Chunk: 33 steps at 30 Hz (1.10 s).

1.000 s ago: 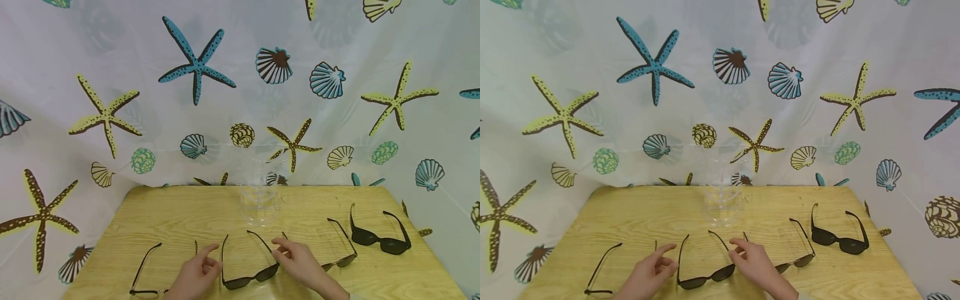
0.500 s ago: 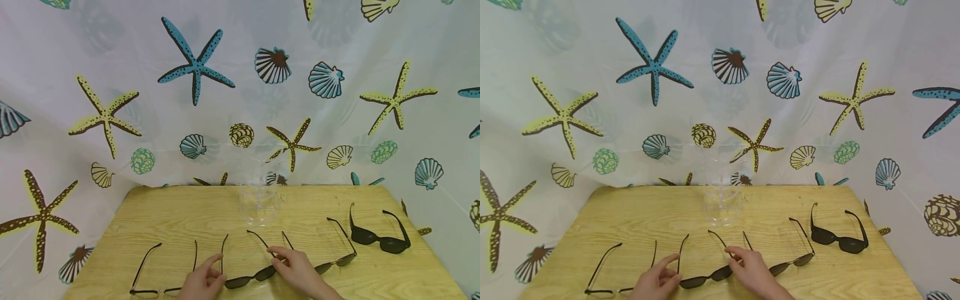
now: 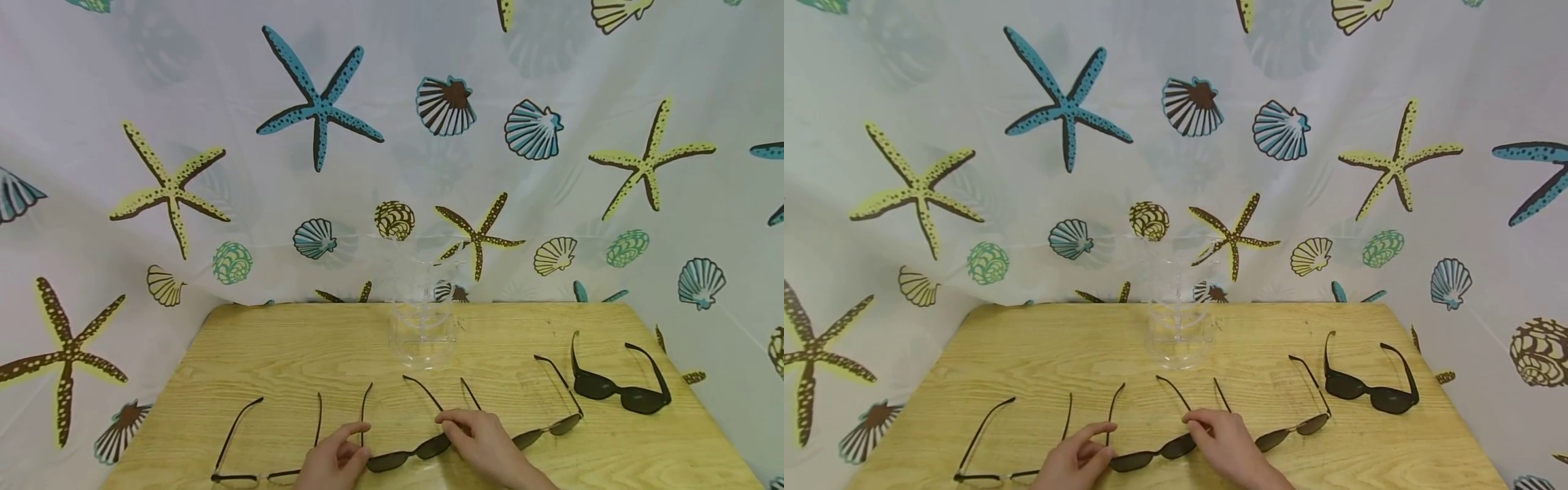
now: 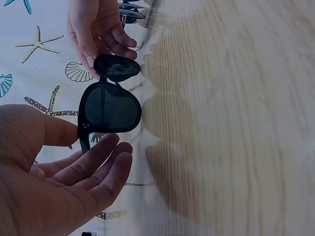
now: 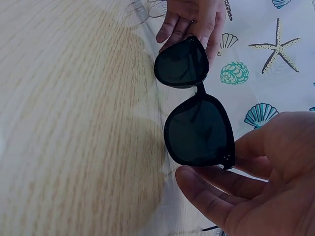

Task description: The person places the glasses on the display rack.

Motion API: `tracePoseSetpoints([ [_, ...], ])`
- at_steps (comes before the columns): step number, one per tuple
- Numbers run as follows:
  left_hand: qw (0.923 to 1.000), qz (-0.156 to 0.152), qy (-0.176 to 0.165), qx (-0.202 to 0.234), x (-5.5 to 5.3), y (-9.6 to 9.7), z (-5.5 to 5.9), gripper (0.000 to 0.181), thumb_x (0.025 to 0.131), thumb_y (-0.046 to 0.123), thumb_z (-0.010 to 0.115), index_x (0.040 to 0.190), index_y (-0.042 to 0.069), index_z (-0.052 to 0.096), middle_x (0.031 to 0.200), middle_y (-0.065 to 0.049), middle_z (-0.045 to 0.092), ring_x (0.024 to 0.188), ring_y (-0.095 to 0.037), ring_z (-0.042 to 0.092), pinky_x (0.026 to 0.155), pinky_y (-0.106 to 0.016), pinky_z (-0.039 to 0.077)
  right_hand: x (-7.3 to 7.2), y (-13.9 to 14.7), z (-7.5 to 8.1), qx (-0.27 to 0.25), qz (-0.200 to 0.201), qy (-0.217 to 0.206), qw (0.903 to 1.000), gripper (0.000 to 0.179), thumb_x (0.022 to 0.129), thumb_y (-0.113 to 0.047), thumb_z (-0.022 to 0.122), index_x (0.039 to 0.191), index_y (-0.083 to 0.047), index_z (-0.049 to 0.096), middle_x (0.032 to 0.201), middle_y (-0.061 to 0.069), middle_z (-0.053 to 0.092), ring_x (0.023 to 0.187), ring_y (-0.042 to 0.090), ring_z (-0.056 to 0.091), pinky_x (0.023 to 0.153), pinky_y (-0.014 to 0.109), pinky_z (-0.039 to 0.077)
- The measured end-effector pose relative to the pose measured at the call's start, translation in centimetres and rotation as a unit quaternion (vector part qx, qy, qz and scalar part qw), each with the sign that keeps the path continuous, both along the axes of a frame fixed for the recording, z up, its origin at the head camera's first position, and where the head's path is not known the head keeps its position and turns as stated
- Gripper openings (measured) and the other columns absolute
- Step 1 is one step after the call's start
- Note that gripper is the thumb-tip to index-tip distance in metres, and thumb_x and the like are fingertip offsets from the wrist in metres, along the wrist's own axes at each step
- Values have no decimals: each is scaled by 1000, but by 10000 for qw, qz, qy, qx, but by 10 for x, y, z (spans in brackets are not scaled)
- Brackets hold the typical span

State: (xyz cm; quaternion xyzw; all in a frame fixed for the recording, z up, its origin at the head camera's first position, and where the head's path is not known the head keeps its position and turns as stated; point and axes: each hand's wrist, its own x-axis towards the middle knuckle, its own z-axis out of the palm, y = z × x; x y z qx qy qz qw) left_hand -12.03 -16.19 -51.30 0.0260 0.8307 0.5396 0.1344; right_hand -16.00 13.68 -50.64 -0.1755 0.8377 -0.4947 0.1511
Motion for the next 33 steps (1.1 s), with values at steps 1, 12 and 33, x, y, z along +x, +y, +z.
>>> tracePoseSetpoints([
  [1,10000,17,36,-25,0,0,0,47,104,21,64,145,-3,58,96,-5,80,84,-20,74,76,-42,60,0,0,0,5,5,11,10000,34,110,-25,58,132,-4,72,133,17,72,122,40,69,93,51,60],
  [12,9997,67,133,173,-1,1,1,46,104,17,64,144,-4,58,91,-5,78,74,-21,69,66,-32,52,1,0,4,41,-27,54,10000,32,108,-25,60,130,-6,74,131,16,73,118,37,71,90,46,61],
  [33,9977,-98,673,-61,-35,9,42,41,105,5,57,145,7,61,96,-6,78,60,-15,56,51,-25,37,-12,-1,24,-274,-733,296,9965,24,106,-16,60,119,-1,75,86,6,76,72,28,72,57,26,53],
])
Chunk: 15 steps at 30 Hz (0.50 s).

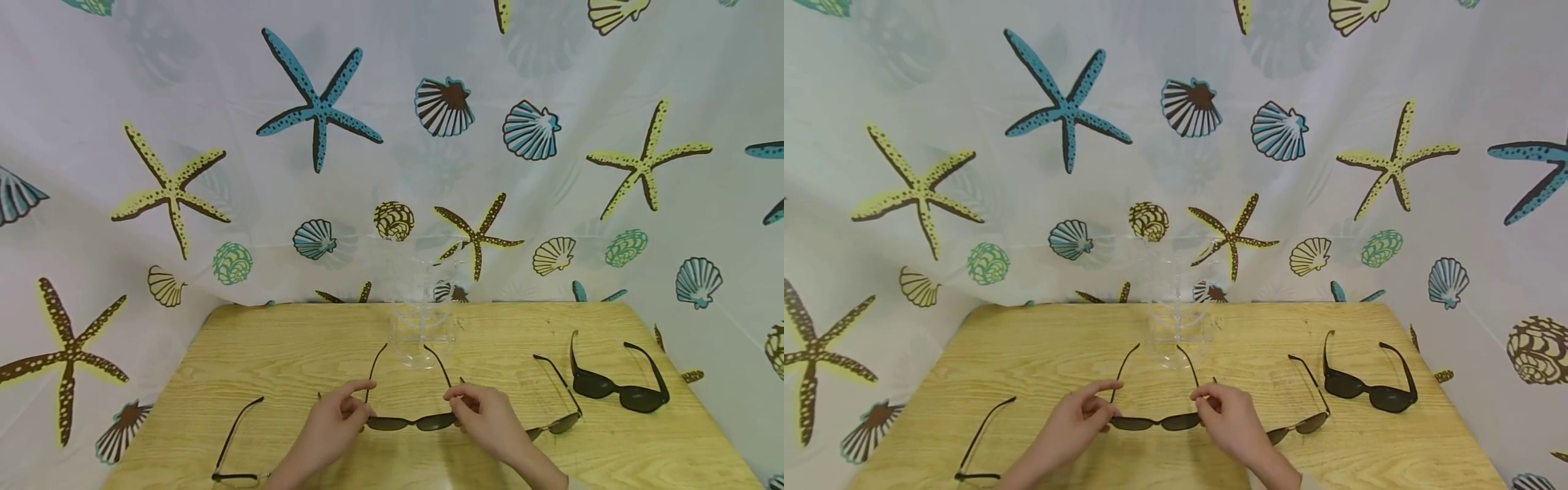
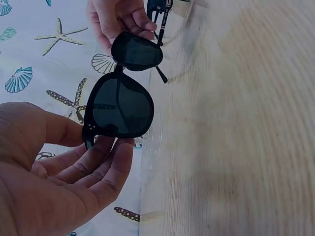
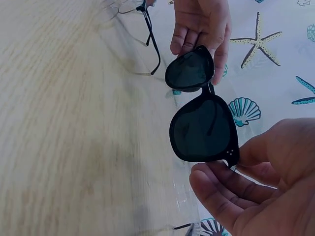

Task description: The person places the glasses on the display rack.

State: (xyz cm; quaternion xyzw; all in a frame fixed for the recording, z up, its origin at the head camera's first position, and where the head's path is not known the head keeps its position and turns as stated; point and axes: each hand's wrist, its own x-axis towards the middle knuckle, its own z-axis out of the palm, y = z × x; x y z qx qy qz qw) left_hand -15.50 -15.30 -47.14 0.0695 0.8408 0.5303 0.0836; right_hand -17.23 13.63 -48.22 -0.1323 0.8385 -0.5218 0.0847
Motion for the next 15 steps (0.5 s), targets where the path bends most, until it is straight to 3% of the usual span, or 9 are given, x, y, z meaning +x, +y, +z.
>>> tracePoseSetpoints([
  [4,10000,46,41,-23,-9,4,0,41,104,5,57,145,9,61,98,-7,79,68,-22,64,52,-26,39,-4,1,3,32,-192,128,9997,23,106,-14,60,117,-2,76,86,6,76,73,29,73,59,26,55],
  [10,9997,105,198,28,-18,7,0,42,103,4,58,144,9,63,98,-8,80,57,-14,53,51,-25,40,-10,0,7,90,-389,237,9989,21,106,-13,60,117,-5,76,84,7,75,72,26,71,55,26,52],
  [15,9996,99,244,30,-24,11,1,41,105,5,57,145,9,62,100,-9,80,55,-14,52,55,-26,45,-15,-1,8,82,-568,349,9977,21,105,-11,60,117,-6,76,83,8,75,69,25,71,53,26,51],
])
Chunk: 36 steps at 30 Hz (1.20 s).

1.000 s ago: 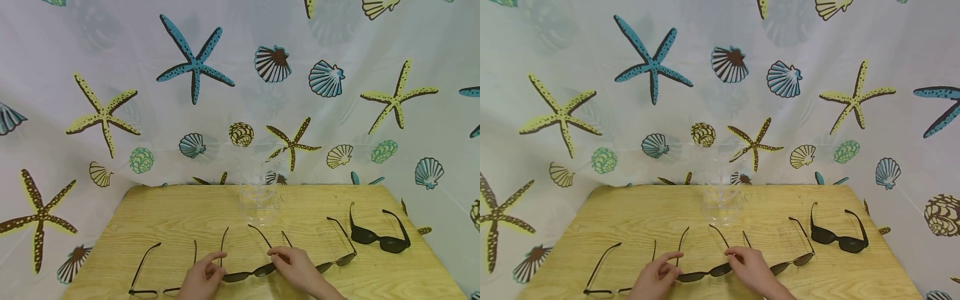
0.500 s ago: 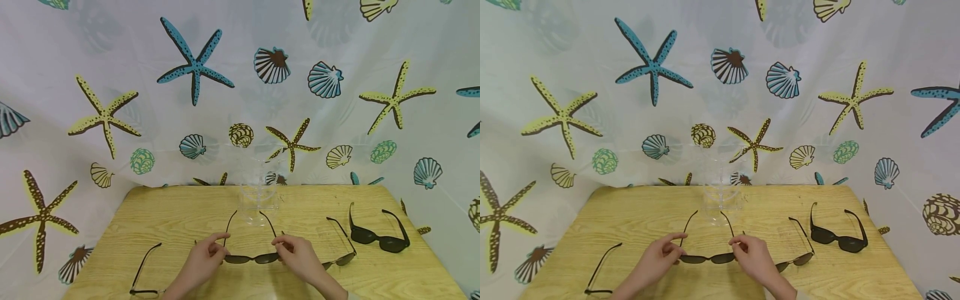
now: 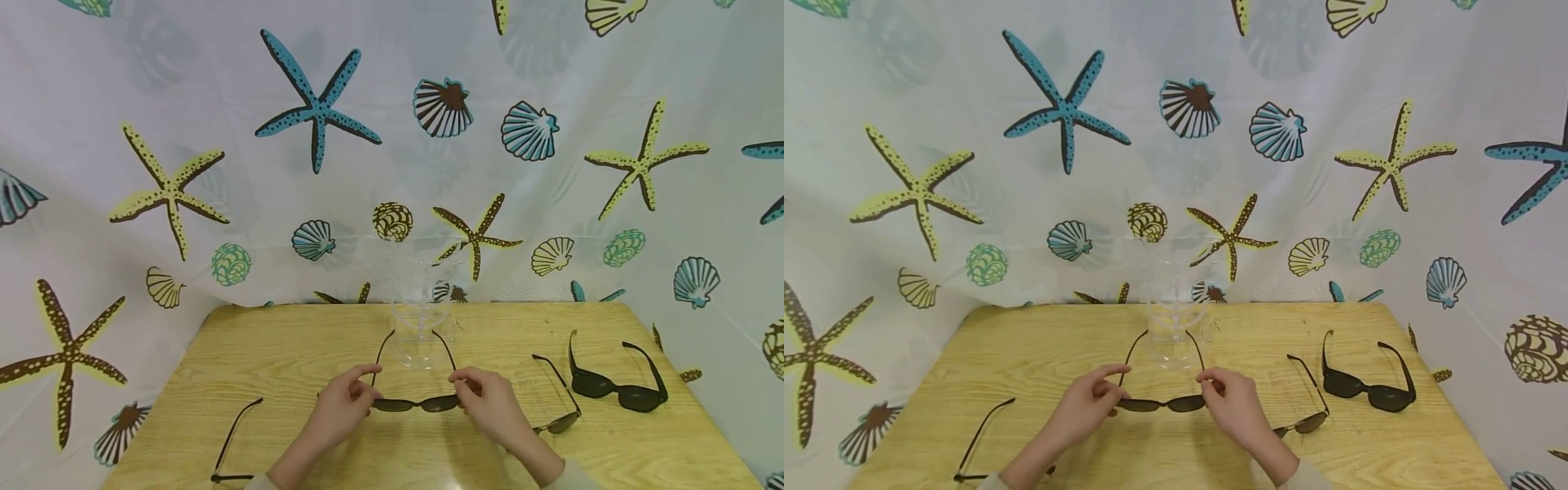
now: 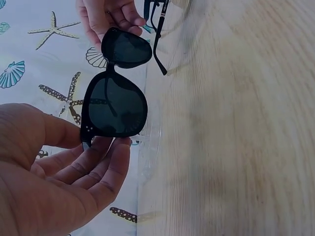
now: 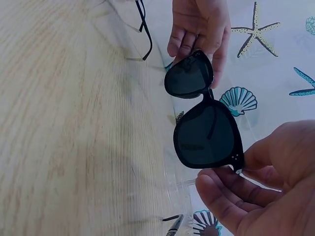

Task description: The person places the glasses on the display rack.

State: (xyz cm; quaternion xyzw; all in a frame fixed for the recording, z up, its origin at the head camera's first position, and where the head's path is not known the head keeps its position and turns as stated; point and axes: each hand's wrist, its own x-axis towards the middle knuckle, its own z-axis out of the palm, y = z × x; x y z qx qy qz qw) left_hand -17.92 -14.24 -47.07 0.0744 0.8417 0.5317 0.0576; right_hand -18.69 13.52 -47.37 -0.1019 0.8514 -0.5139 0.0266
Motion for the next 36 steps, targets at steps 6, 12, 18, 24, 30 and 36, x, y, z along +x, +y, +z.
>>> tracePoseSetpoints([
  [6,9999,88,115,-64,-11,3,1,41,106,3,54,145,10,62,102,-9,80,52,-10,44,51,-25,39,-7,-4,1,77,-201,193,9996,21,105,-9,61,118,-6,77,82,8,74,64,13,67,55,26,53],
  [12,9994,234,227,-93,-19,8,2,40,106,3,55,144,9,62,104,-11,80,59,-13,53,51,-25,39,-13,-7,2,248,-417,275,9984,22,104,-11,62,121,-9,76,90,7,75,68,11,62,60,28,48],
  [18,9985,313,443,-94,-25,12,1,38,106,3,56,143,7,63,110,-17,79,65,-16,58,49,-26,34,-17,-9,0,395,-543,389,9970,26,104,-13,63,128,-9,74,109,9,77,91,18,71,75,37,55],
  [24,9981,390,472,-98,-38,15,-2,39,106,3,55,144,7,63,113,-21,78,54,-13,44,47,-25,32,-23,-10,0,381,-535,431,9969,30,105,-13,63,132,-5,72,117,12,75,104,28,73,86,46,59],
  [30,9980,504,389,-42,-50,19,-5,39,107,4,55,144,7,63,115,-22,77,49,-10,41,46,-24,32,-34,-8,0,440,-379,380,9976,38,105,-15,63,141,-2,66,111,9,70,90,17,65,73,33,52],
  [36,9975,563,428,-60,-62,22,-7,38,106,4,56,143,6,64,114,-22,78,53,-10,48,49,-25,35,-44,-7,-2,585,-330,419,9969,44,104,-16,65,145,-1,61,107,9,66,87,17,60,70,32,47],
])
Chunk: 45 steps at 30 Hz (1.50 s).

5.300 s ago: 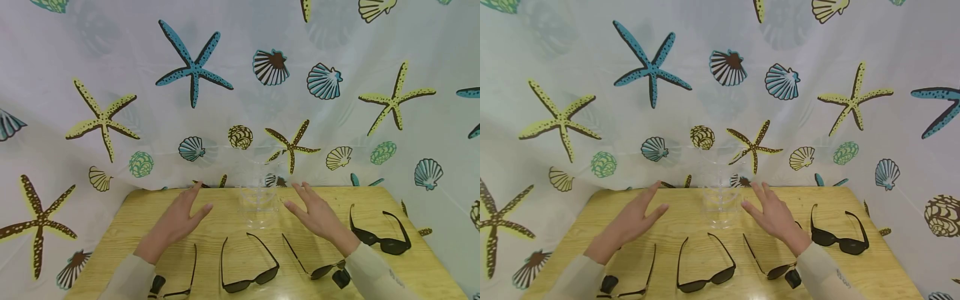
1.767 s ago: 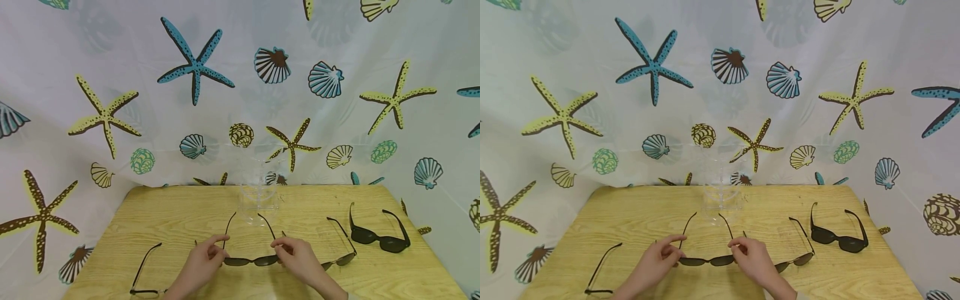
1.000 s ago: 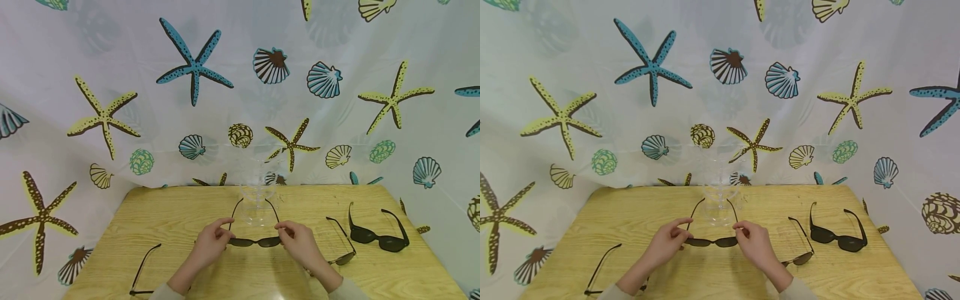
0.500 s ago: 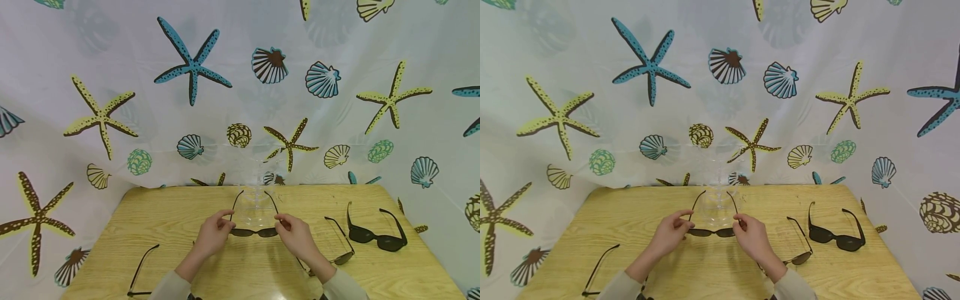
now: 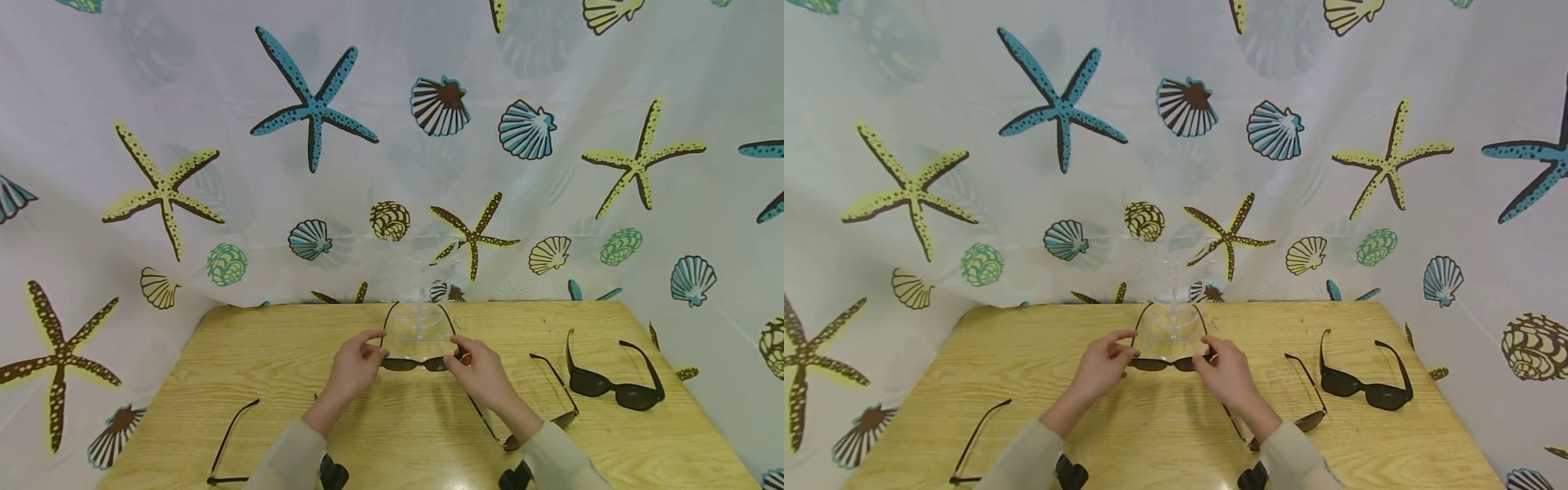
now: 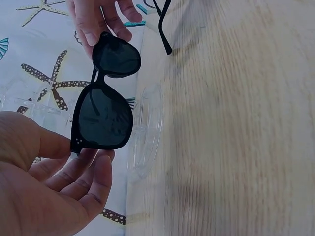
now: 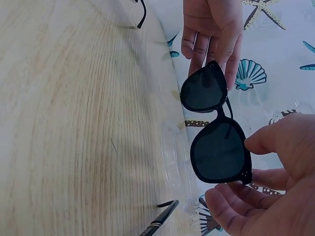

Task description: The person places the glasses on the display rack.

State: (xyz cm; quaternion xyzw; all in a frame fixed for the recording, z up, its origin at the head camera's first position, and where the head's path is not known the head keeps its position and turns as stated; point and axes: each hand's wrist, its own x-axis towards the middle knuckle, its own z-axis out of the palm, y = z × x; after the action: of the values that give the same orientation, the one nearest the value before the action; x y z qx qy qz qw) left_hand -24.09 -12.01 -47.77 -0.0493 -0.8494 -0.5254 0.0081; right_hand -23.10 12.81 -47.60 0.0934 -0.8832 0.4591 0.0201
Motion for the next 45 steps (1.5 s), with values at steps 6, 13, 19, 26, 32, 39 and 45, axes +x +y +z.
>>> tracePoseSetpoints([
  [6,10000,-50,30,15,-7,2,1,40,104,12,67,143,6,63,116,-19,77,100,-31,76,75,-40,61,-9,-2,-2,51,-71,13,10000,46,104,-17,64,146,0,60,110,11,65,88,16,61,70,32,49],
  [13,9999,-41,-115,67,-16,5,2,50,101,14,72,148,5,59,115,-16,76,110,-37,75,80,-43,62,-21,-3,-4,92,-177,-27,9998,46,105,-18,63,148,-1,59,115,15,66,91,20,65,71,34,52],
  [19,9998,164,-80,-31,-24,9,-3,51,101,13,72,149,5,58,117,-16,75,112,-38,74,84,-45,63,-29,-3,-7,46,-177,-24,9998,46,106,-19,63,148,-2,58,119,16,66,97,24,67,78,40,56],
  [26,9992,370,-148,-40,-32,14,-6,53,102,17,71,151,6,56,124,-16,74,118,-39,71,90,-47,62,-37,-4,-9,24,-214,92,9997,46,105,-18,63,147,2,59,127,24,66,99,29,69,80,44,58],
  [32,9990,452,-44,25,-39,16,-8,52,102,15,71,150,3,56,124,-19,73,119,-40,71,91,-48,62,-47,-4,-9,12,-247,144,9996,46,105,-17,62,146,3,59,131,26,66,100,32,69,83,47,58],
  [39,9986,504,-123,86,-46,18,-12,53,103,15,70,152,3,54,127,-20,73,120,-40,70,92,-48,62,-57,-6,-12,-6,-290,-33,9996,48,105,-19,62,149,1,57,129,22,66,100,29,69,77,40,58],
  [45,9981,579,-170,153,-52,18,-14,54,102,15,71,152,2,54,127,-20,73,119,-39,72,93,-48,61,-61,-9,-11,-83,-317,-164,9993,49,106,-18,61,151,1,55,129,21,64,96,26,68,68,33,52],
])
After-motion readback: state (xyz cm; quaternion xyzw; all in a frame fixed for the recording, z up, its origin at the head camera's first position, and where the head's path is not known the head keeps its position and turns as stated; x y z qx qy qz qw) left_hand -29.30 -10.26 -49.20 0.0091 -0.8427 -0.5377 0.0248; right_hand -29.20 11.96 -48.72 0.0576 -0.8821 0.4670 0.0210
